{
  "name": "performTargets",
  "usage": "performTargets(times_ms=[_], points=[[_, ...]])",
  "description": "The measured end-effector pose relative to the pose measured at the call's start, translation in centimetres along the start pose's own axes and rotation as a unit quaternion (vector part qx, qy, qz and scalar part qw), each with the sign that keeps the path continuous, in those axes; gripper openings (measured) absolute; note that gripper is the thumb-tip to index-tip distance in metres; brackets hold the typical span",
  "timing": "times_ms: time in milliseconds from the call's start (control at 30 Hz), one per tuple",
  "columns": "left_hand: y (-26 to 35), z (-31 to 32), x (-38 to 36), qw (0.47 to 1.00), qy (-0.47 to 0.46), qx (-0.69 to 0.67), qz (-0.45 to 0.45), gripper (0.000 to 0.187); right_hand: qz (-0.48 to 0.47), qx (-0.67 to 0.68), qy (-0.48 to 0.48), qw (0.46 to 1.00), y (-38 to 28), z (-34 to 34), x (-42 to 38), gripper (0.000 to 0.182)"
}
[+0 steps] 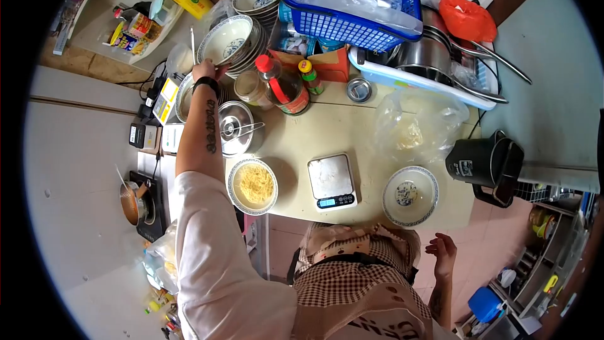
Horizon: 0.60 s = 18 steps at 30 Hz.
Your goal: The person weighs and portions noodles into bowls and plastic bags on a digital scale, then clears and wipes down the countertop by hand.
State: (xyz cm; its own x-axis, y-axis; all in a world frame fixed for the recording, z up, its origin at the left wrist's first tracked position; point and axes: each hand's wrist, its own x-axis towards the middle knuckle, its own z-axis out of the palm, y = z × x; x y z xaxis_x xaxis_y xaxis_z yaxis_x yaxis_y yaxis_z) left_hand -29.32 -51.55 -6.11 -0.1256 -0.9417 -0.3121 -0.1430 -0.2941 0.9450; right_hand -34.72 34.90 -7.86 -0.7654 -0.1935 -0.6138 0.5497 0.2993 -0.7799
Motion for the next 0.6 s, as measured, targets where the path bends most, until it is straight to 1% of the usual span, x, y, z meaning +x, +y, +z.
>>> performTargets(times_ms=[133,200,267,300,333,400,467,500,533,567,600], points=[[1.1,0.2,-0.2,0.999,0.006,0.006,0.041,0.029,0.006,-0.015,0.000,1.000,-0.4,0.0,1.3,0.036],[2.2,1.3,-0.3,0.998,0.002,-0.022,0.066,0.031,0.015,-0.018,0.008,1.000,-0.7,0.0,1.7,0.034],[4.2,3.1,-0.5,0.995,-0.017,-0.039,0.086,0.031,0.023,-0.029,0.003,0.999,-0.5,-0.1,2.2,0.035],[5.3,4.8,-0.6,0.996,0.000,-0.035,0.087,0.031,0.029,-0.037,0.000,0.999,-0.5,-0.3,2.4,0.035],[7.2,7.1,-3.4,0.994,0.016,-0.075,0.082,0.028,0.032,-0.043,0.000,0.999,-0.5,-0.3,2.5,0.035],[6.8,9.6,1.5,0.984,-0.020,-0.159,0.081,0.027,0.040,-0.054,0.003,0.998,-0.4,-0.4,2.5,0.035],[6.9,12.4,4.0,0.985,-0.011,-0.161,0.062,0.029,0.045,-0.052,0.015,0.998,-0.3,-0.7,1.7,0.035],[7.0,14.0,3.7,0.988,-0.016,-0.152,0.031,0.036,0.047,-0.050,0.022,0.997,-0.1,-0.8,1.4,0.035],[6.5,14.8,5.2,0.977,0.002,0.171,0.126,0.047,0.051,-0.050,0.026,0.997,0.2,-1.1,1.1,0.035],[6.5,14.8,7.1,0.855,0.018,0.473,0.213,0.058,0.057,-0.049,0.030,0.997,0.7,-1.4,0.7,0.035],[6.4,14.6,9.3,0.634,0.029,0.720,0.283,0.069,0.065,-0.047,0.038,0.996,1.3,-1.9,0.0,0.034]])
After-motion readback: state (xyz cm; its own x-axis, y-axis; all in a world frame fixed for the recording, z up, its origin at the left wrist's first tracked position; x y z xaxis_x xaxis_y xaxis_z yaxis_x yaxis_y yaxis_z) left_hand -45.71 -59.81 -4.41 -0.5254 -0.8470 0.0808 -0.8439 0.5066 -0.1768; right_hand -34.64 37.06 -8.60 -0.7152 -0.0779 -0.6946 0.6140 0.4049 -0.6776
